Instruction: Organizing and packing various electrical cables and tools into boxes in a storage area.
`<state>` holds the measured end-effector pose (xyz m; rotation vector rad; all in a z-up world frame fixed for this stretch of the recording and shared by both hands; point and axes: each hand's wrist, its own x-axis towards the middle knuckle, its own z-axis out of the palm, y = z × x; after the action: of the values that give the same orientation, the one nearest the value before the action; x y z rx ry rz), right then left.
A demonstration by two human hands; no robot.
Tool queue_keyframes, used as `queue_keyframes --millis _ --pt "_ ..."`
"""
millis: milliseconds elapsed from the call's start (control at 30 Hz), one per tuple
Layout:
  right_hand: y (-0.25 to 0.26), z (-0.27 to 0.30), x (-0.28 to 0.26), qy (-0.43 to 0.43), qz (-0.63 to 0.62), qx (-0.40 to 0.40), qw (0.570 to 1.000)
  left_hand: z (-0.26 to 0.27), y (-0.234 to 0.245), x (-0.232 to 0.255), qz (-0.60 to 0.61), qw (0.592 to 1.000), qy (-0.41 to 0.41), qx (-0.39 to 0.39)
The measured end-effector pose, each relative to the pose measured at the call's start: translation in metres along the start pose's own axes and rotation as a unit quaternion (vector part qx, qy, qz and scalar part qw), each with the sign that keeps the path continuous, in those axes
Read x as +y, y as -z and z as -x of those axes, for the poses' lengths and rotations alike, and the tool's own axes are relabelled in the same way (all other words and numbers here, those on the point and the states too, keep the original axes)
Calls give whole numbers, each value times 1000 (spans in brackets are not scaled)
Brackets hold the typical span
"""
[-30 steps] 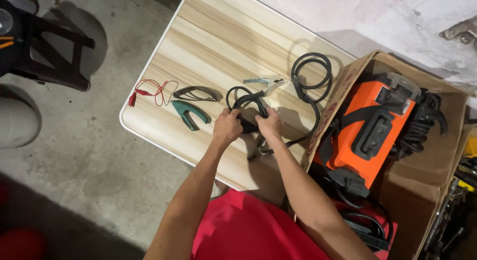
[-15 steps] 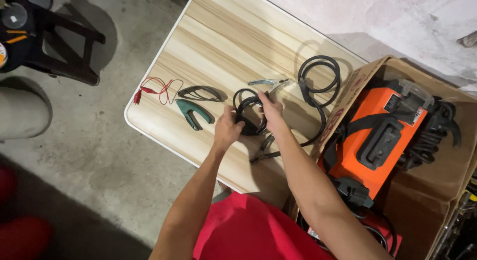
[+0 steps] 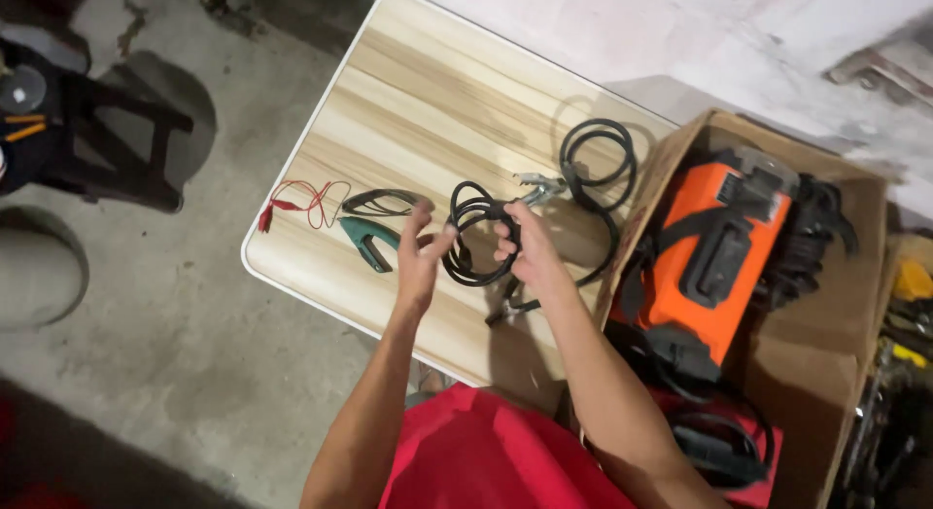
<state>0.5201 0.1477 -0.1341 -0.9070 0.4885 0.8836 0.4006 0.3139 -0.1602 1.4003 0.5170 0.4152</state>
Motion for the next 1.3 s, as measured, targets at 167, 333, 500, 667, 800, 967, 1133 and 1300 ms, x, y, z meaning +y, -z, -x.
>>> queue_keyframes --millis 167,333,500,667,800,967,1133,1300 --pt "-46 76 -15 68 26 40 997 4 -11 70 123 971 165 -119" --pt "-62 135 -16 144 62 104 982 32 -17 107 7 981 68 -180" --pt "-52 194 -18 146 -66 32 987 63 -19 163 452 771 233 -382" --pt "-40 267 -14 199 -19 19 980 66 -34 91 312 836 117 -436" --pt "-20 312 -9 238 -9 69 969 82 -62 108 263 889 118 -357" --pt "2 349 -9 300 12 129 945 127 -109 122 166 947 42 -273" --pt "40 386 -20 332 6 147 932 166 -156 147 306 914 116 -239" --pt "110 417 -41 319 52 151 934 194 -204 169 244 872 209 -368"
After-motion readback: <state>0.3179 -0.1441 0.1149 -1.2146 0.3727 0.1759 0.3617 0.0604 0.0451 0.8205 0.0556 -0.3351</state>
